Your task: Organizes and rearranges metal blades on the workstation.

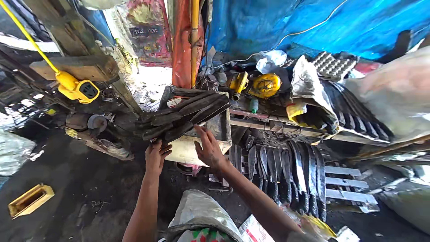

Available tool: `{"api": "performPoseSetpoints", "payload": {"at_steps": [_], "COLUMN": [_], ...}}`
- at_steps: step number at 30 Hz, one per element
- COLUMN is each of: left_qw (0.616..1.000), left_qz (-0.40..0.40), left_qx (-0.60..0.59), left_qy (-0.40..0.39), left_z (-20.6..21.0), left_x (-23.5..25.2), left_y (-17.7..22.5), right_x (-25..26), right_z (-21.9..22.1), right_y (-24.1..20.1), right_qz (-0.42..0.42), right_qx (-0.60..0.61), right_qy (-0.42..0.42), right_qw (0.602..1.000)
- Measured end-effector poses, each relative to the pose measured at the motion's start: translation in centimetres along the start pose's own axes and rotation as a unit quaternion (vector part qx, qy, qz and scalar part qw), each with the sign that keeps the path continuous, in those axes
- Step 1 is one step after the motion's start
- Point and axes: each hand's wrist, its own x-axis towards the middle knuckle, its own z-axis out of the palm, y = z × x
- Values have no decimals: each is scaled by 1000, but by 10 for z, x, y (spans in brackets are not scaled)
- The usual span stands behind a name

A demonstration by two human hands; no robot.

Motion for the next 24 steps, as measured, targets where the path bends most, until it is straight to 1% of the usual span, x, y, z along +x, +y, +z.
{"api": "performPoseSetpoints", "payload": {"at_steps": [3,6,11,15,18,20,22,24], "left_qw": [1000,1000,1000,999,996,993,990,989], "left_qz": [6,14,16,-10,-54,-88,-113,-117], "left_qx": [-11,-1,-13,12,1,-33,-63,-62], "left_qy": [-6,-7,-12,-47,-75,-76,-61,-62], "left_z": [5,6,5,6,8,6,5,4], "left_x": [4,-3,-11,-35,-59,-66,-65,-63], "left_y": [-3,-7,-14,-20,-28,-35,-42,-44], "right_x": [36,51,62,65,63,61,59,58], "right_z": [30,42,29,18,23,28,30,31], "right_y": [-2,2,10,19,26,27,27,27], "right_qz": [-38,-78,-133,-174,-169,-140,-108,-91], "right_qx": [-55,-82,-95,-84,-76,-70,-60,-42], "right_qy": [-38,-73,-140,-172,-210,-224,-220,-202], "right_qw": [997,991,977,966,960,962,968,974]}}
